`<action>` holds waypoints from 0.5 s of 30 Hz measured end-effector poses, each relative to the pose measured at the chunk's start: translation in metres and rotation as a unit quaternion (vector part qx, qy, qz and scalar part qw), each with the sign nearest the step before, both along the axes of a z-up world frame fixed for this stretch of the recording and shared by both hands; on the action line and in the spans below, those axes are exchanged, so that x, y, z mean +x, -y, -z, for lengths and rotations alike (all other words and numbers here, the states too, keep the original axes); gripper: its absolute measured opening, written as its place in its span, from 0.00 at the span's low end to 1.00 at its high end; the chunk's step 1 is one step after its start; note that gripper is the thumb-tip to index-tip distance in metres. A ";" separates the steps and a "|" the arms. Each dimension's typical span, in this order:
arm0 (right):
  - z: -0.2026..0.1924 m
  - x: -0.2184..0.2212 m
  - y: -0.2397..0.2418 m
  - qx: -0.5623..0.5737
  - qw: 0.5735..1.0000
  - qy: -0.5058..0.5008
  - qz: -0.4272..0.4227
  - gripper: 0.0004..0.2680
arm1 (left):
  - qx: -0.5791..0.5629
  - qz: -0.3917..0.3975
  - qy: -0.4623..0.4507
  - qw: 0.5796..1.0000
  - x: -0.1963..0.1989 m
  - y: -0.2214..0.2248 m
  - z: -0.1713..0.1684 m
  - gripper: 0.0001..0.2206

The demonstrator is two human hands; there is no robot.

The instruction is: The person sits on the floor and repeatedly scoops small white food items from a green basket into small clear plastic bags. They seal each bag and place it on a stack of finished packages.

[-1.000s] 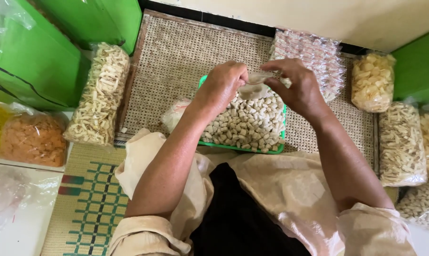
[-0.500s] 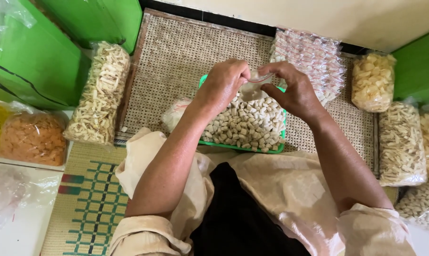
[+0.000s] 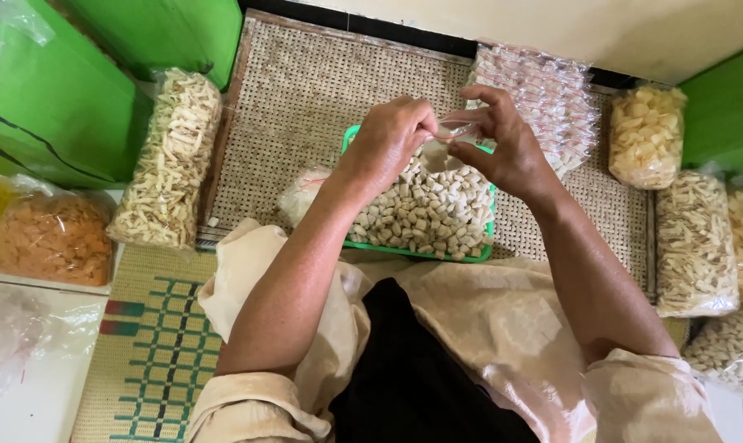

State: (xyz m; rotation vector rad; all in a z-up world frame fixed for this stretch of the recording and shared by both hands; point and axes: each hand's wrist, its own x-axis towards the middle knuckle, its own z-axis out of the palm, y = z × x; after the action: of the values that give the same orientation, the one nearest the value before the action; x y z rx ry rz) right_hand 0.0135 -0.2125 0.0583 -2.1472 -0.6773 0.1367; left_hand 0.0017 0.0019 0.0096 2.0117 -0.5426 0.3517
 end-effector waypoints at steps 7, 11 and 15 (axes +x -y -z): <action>0.005 -0.001 0.001 0.024 1.000 -0.016 -0.005 0.16 | 0.004 0.006 0.011 1.000 -0.004 0.000 -0.003 0.09; 0.004 -0.005 0.000 0.092 0.993 -0.069 -0.010 0.12 | 0.024 0.005 0.022 0.999 0.000 0.002 0.005 0.10; 0.004 -0.011 -0.002 0.136 0.984 -0.113 0.007 0.11 | 0.024 0.011 0.031 0.999 -0.001 0.003 0.004 0.11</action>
State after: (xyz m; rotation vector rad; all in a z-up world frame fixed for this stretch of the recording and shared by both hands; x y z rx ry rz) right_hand 0.0030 -0.2103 0.0545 -1.8389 -0.5162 0.2618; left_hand 0.0009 -0.0013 0.0060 2.0456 -0.6174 0.3906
